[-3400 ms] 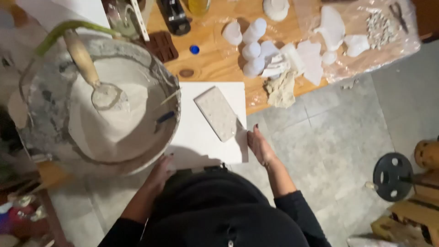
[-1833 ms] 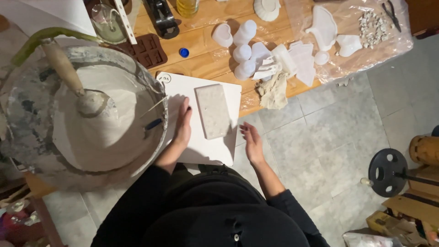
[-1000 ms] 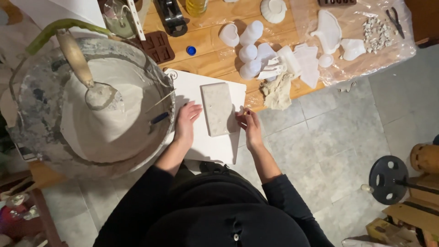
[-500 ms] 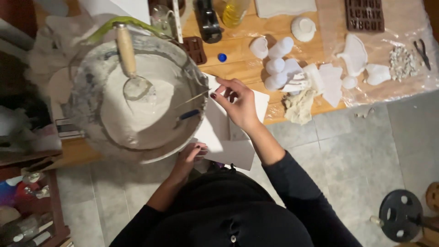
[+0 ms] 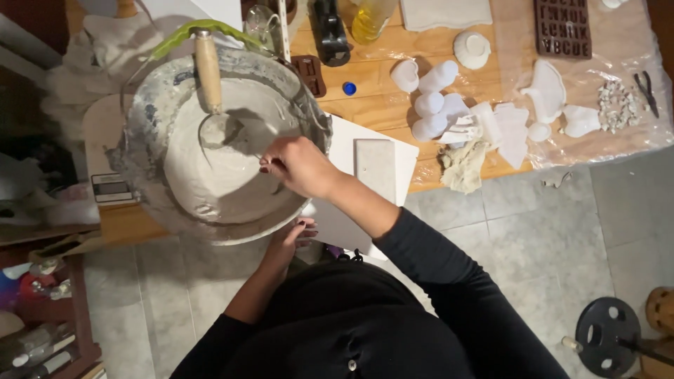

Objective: Pouring a white mixture into a heart-shaped silicone mold and smoothing it using a spoon.

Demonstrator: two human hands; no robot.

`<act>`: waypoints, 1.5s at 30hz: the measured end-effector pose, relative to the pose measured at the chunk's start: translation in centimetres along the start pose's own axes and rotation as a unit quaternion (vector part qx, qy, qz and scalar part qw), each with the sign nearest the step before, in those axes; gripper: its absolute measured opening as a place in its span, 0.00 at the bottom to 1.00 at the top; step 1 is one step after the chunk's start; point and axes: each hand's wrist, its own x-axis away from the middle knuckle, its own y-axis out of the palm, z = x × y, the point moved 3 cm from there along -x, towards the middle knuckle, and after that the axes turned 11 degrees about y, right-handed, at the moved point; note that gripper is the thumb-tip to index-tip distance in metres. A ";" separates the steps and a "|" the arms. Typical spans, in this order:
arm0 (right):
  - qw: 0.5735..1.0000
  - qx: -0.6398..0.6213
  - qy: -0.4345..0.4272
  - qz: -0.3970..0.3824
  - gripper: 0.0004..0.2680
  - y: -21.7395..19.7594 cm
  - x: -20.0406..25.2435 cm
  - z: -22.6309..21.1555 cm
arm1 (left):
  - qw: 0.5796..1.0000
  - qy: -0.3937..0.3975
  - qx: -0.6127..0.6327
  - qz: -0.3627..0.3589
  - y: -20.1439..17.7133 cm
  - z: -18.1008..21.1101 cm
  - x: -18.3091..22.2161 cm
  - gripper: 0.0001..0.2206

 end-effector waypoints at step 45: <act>0.788 -0.289 0.284 0.464 0.09 -9.7 26.3 18.5 | 0.999 -0.004 -0.024 -0.047 1.5 0.6 -0.3 0.17</act>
